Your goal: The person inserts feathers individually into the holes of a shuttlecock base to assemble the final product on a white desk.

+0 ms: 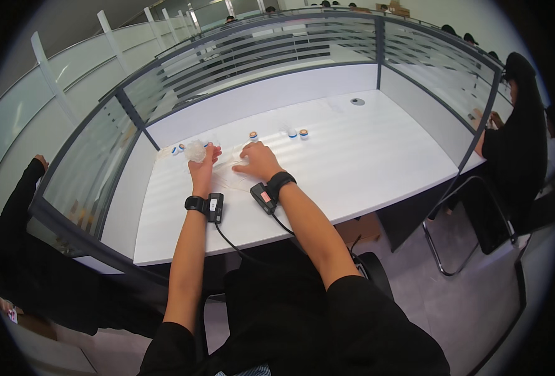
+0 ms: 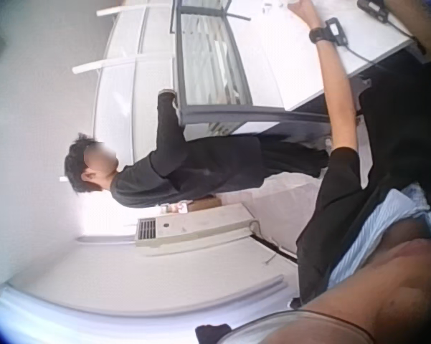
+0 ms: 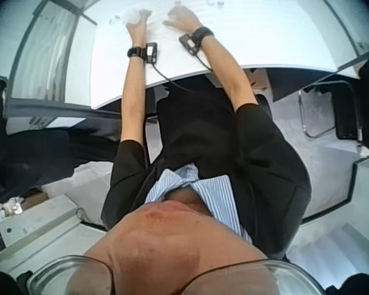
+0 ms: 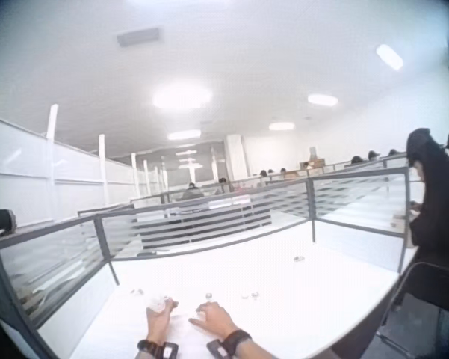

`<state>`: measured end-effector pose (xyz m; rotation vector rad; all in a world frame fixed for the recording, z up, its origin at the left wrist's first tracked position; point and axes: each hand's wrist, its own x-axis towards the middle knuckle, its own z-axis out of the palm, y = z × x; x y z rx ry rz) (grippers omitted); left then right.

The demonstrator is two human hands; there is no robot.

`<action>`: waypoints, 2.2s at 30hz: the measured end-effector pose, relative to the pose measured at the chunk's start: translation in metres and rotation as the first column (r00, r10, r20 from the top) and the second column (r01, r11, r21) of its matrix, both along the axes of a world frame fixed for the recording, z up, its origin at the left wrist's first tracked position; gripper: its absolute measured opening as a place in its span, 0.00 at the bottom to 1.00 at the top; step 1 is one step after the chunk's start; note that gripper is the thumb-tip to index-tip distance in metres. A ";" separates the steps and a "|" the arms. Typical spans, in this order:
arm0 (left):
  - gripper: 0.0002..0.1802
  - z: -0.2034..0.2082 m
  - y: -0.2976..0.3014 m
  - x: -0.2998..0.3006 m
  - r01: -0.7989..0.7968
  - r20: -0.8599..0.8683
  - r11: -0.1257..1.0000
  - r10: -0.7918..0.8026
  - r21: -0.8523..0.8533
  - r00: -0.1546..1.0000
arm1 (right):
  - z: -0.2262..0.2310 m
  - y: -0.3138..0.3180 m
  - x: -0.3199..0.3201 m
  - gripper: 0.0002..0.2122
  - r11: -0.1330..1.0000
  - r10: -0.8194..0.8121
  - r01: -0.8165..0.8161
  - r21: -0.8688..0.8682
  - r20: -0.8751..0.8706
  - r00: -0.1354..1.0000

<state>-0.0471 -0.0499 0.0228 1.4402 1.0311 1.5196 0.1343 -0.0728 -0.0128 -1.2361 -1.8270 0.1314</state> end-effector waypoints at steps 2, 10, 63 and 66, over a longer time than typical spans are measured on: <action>0.19 0.000 -0.003 -0.005 -0.005 -0.047 1.000 0.003 -0.023 0.999 | -0.002 -0.002 -0.004 0.14 0.999 0.037 -0.036 -0.017 0.054 0.998; 0.18 -0.001 -0.008 0.003 -0.048 -0.229 0.999 0.051 0.016 0.972 | -0.005 0.002 0.000 0.08 1.000 -0.012 0.012 -0.009 -0.014 1.000; 0.16 0.001 -0.022 0.001 0.029 -0.543 0.999 -0.007 0.030 0.839 | 0.027 -0.028 -0.015 0.10 0.994 0.002 0.057 0.094 -0.534 0.846; 0.17 -0.001 -0.019 -0.002 0.050 -0.520 0.997 -0.017 0.050 0.854 | 0.029 -0.029 -0.017 0.10 0.994 0.021 0.038 0.105 -0.509 0.860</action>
